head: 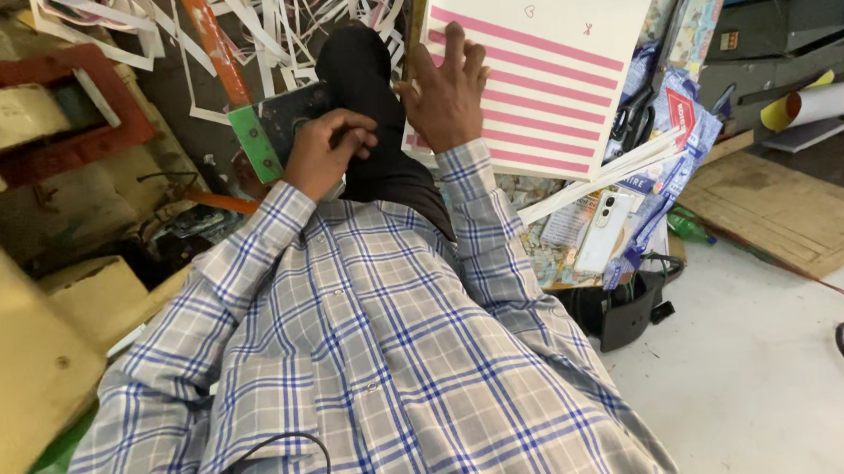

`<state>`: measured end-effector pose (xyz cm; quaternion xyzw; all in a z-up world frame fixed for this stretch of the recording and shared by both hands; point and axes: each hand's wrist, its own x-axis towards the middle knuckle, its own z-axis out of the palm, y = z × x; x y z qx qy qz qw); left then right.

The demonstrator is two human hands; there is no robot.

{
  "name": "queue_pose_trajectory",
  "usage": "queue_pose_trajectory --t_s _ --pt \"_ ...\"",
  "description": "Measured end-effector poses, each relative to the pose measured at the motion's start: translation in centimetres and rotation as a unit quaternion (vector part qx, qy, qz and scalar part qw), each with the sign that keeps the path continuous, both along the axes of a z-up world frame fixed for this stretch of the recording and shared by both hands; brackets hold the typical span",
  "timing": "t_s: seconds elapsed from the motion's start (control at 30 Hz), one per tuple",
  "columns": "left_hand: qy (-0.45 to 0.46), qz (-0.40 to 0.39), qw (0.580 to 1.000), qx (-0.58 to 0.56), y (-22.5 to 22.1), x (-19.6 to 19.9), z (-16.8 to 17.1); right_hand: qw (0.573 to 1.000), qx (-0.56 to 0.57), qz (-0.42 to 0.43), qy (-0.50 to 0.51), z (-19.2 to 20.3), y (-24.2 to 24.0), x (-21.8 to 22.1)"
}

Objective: The person operates a paper cutting machine, repeatedly placing a striped paper sheet onto the machine's bed, aligning it, and pressing a green button to cut. The person then removes the cut sheet and places it on a nearby stack. Another person is visible in the background handling similar sheets.

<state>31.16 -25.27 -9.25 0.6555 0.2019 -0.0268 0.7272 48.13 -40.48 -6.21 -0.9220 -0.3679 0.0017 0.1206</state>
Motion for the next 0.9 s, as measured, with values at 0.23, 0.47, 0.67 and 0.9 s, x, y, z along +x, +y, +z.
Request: queue_pose_trajectory --t_s 0.23,0.47,0.67,0.9 --pt "0.089 -0.152 0.944 -0.278 -3.0 6.5 2.1 0.987 0.086 0.051 0.123 -0.2 -1.9 3.5" --pt "0.074 -0.141 0.973 0.169 -2.9 9.3 2.9 0.975 0.215 -0.023 0.042 2.3 -5.0 1.9" --pt "-0.06 0.123 0.976 0.172 9.7 2.7 6.2 0.956 0.29 0.027 0.033 1.1 -3.5 -1.3" --pt "-0.129 0.336 0.916 0.179 19.6 -16.4 14.5 0.932 0.301 0.04 0.198 1.2 -0.3 -2.9"
